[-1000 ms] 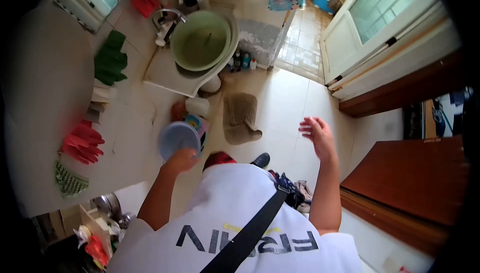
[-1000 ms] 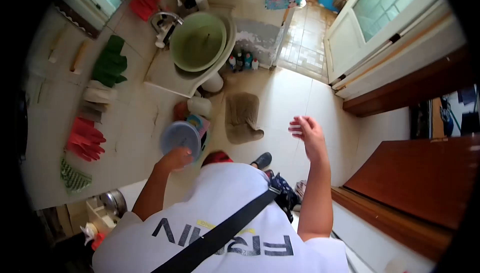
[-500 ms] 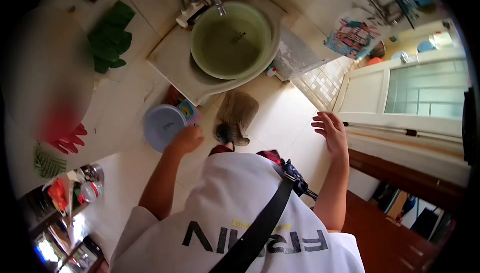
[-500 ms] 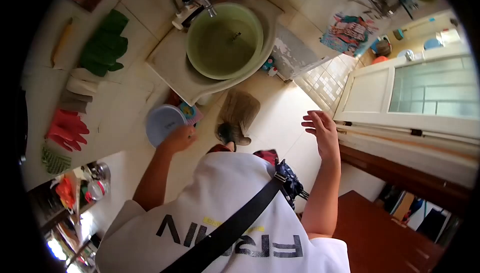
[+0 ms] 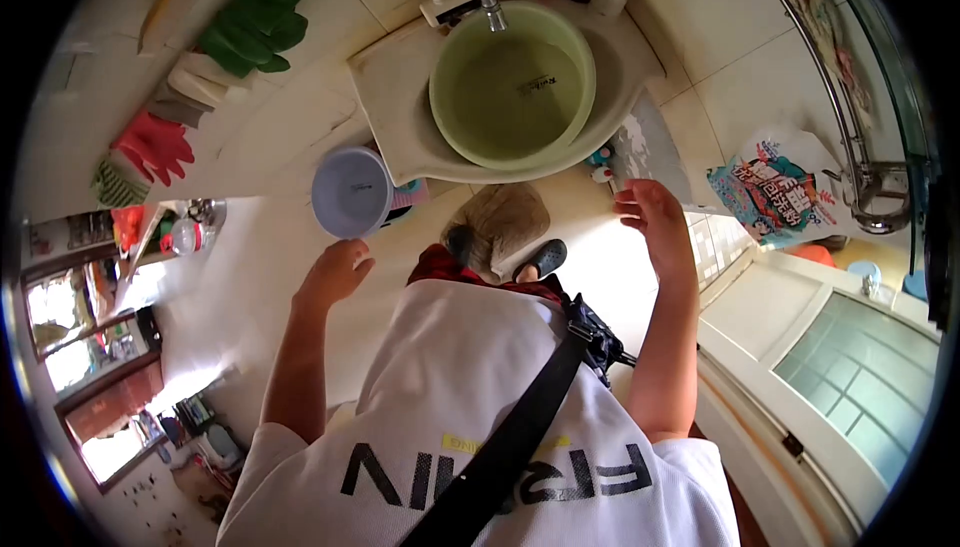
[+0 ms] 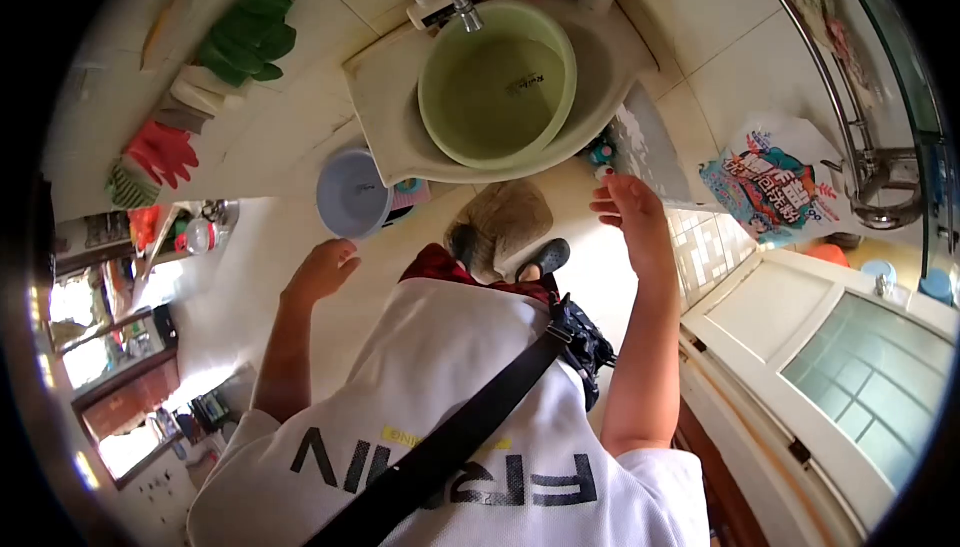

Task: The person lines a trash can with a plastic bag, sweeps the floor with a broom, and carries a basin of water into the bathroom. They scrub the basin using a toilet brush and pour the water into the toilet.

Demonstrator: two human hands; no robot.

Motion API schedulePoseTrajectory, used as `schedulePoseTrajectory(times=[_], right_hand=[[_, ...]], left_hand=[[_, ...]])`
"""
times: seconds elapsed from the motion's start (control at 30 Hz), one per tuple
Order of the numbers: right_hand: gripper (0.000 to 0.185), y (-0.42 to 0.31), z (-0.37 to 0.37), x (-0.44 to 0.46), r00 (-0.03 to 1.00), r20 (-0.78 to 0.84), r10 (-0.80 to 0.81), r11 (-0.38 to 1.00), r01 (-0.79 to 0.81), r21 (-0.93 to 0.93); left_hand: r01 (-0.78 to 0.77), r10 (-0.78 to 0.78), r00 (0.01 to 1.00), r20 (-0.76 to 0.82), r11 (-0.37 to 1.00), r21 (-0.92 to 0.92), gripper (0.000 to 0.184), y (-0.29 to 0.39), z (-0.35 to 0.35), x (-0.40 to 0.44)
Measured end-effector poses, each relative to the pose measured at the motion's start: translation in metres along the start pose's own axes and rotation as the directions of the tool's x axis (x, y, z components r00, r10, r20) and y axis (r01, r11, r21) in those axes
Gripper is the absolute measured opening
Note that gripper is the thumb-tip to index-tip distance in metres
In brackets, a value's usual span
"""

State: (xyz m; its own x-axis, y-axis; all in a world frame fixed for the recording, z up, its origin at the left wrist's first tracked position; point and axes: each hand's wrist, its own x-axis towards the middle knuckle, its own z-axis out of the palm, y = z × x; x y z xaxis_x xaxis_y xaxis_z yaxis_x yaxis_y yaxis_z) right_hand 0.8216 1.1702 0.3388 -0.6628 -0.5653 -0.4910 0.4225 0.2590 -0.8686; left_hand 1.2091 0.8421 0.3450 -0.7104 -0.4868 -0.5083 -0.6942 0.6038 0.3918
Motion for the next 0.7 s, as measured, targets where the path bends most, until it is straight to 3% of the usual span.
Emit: schedulePoseTrajectory(times=[0.13, 0.23, 0.43, 0.7], right_hand=[[0.031, -0.013, -0.027, 0.024, 0.998, 0.064, -0.017, 1.000, 0.016, 0.016], [0.032, -0.022, -0.032, 0.032, 0.993, 0.121, -0.009, 1.000, 0.007, 0.020], [0.032, -0.012, -0.030, 0.043, 0.978, 0.204, 0.040, 0.999, -0.037, -0.018], [0.033, -0.025, -0.022, 0.056, 0.974, 0.227, 0.023, 0.996, -0.003, -0.086]], left_hand=[[0.174, -0.179, 0.981, 0.068, 0.982, 0.072, 0.028, 0.015, 0.024, -0.039], [0.235, -0.236, 0.972, 0.001, 0.968, 0.081, 0.027, 0.030, 0.037, -0.054], [0.249, -0.252, 0.967, -0.042, 0.966, -0.071, 0.027, 0.070, 0.056, -0.067], [0.248, -0.251, 0.966, -0.053, 0.967, -0.064, 0.028, 0.083, 0.075, -0.069]])
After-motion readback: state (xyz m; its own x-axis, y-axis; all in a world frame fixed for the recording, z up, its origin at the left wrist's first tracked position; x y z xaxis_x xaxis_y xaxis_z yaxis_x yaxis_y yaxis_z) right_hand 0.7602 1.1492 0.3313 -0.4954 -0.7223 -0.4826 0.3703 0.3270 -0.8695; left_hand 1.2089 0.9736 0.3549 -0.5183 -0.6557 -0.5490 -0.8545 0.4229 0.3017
